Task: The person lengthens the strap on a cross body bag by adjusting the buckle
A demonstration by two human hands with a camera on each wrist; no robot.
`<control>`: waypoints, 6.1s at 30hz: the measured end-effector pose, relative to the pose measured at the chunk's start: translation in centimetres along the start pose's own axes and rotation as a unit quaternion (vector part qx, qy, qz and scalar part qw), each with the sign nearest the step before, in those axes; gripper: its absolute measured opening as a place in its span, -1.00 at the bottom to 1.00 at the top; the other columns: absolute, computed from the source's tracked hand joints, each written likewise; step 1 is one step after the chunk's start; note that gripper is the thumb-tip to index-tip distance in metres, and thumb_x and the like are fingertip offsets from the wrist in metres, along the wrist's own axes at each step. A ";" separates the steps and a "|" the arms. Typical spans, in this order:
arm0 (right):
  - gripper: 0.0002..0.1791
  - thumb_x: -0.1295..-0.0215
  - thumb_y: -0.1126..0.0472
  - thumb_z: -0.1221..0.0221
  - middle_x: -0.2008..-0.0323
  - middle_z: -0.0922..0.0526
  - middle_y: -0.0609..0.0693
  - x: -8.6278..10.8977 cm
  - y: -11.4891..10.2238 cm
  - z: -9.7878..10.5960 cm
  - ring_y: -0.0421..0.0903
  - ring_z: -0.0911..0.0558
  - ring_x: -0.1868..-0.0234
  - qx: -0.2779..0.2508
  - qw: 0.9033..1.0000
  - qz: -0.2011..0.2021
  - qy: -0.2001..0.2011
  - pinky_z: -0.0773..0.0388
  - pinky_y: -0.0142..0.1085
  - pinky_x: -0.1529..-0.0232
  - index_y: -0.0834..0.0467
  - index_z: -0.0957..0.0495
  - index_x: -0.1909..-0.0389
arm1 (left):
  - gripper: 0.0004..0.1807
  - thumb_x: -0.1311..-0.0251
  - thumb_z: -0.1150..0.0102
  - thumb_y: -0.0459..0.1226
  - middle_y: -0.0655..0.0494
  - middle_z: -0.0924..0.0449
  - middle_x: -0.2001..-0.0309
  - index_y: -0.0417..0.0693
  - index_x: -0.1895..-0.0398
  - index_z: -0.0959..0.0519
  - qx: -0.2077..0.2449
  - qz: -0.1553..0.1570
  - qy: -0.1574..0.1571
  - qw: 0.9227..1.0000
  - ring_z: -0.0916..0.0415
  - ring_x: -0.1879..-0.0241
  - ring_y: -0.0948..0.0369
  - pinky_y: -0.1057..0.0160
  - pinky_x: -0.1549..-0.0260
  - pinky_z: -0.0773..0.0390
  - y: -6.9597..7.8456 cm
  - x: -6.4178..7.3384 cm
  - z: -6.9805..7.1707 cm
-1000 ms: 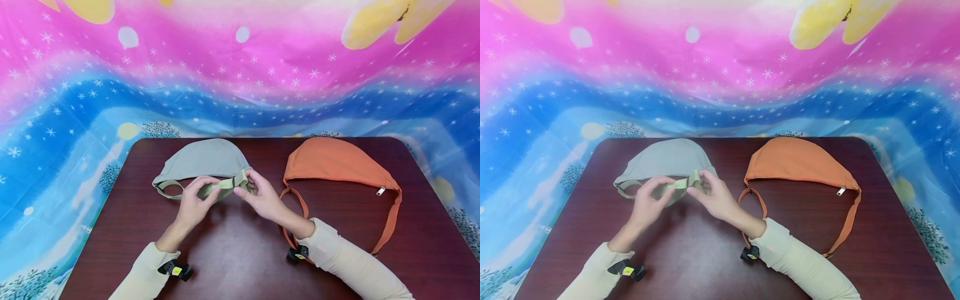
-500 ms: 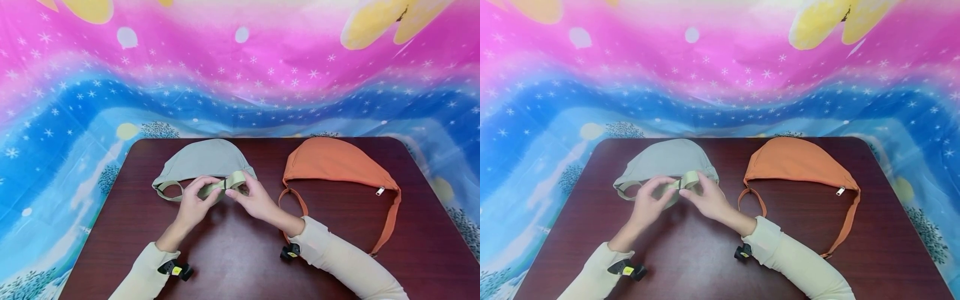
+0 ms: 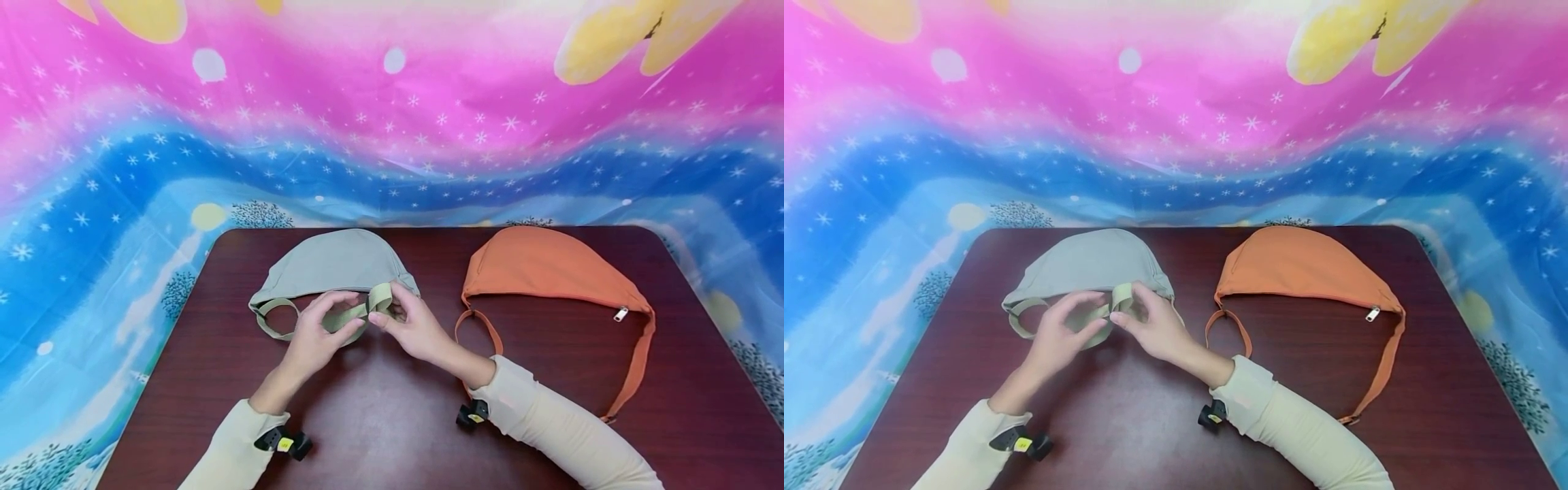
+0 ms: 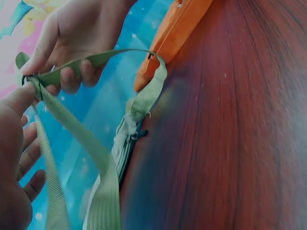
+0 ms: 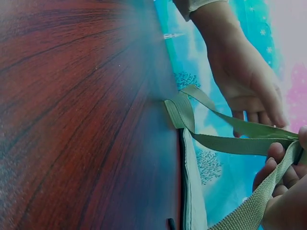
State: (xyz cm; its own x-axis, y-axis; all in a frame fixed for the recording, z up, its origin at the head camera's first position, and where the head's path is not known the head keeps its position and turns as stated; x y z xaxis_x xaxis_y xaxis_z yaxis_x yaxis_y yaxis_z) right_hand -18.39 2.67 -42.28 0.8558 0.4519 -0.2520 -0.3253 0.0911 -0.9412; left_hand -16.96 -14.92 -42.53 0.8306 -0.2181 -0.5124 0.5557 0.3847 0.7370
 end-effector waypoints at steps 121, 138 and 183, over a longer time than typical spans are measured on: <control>-0.18 -0.15 0.13 -0.50 -0.19 -0.54 0.06 -3.4 -3.2 0.7 -0.11 -0.55 -0.11 0.154 0.986 0.062 -0.024 -0.54 -0.13 -0.05 0.20 -0.33 -0.38 | -0.67 -0.13 -0.48 -0.38 0.09 -0.69 0.06 -0.12 0.01 -0.69 -0.055 0.008 -0.068 0.996 -0.60 0.03 0.16 0.21 0.01 -0.55 -1.2 -0.8 2.0; -0.68 -0.32 -0.04 -0.35 0.10 -0.70 -0.22 -4.4 -4.5 -1.5 -0.26 -0.64 0.14 0.424 0.892 0.087 -0.132 -0.61 -0.25 0.24 -0.10 -0.72 -0.06 | -0.69 -0.16 -0.46 -0.39 0.09 -0.67 0.04 -0.15 0.01 -0.68 -0.062 -0.009 -0.079 0.995 -0.60 0.04 0.16 0.31 0.06 -0.54 -1.1 -0.4 2.2; -0.76 -0.27 0.09 -0.41 0.21 -0.69 -0.18 -4.1 -3.9 2.2 -0.20 -0.49 0.39 0.326 0.938 0.040 -0.112 -0.46 -0.33 0.30 0.03 -0.72 0.07 | -0.68 -0.13 -0.49 -0.35 0.17 -0.66 0.07 -0.06 0.03 -0.69 -0.109 0.011 -0.063 0.992 -0.57 0.08 0.21 0.29 0.09 -0.52 -3.3 1.2 4.6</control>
State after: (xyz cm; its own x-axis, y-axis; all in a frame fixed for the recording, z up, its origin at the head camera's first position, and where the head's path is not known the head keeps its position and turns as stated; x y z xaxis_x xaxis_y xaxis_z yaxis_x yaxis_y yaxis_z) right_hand -21.47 2.40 -37.14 0.7362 0.6484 -0.1939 -0.6241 0.5396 -0.5651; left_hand -17.64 -20.58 -43.54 0.8477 -0.3134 -0.4280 0.5283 0.5724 0.6271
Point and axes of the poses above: each hand's wrist, its own x-axis away from the middle knuckle, its own z-axis out of the back of the hand, y = z × x, the point moved 6 cm from there along -x, towards the middle knuckle
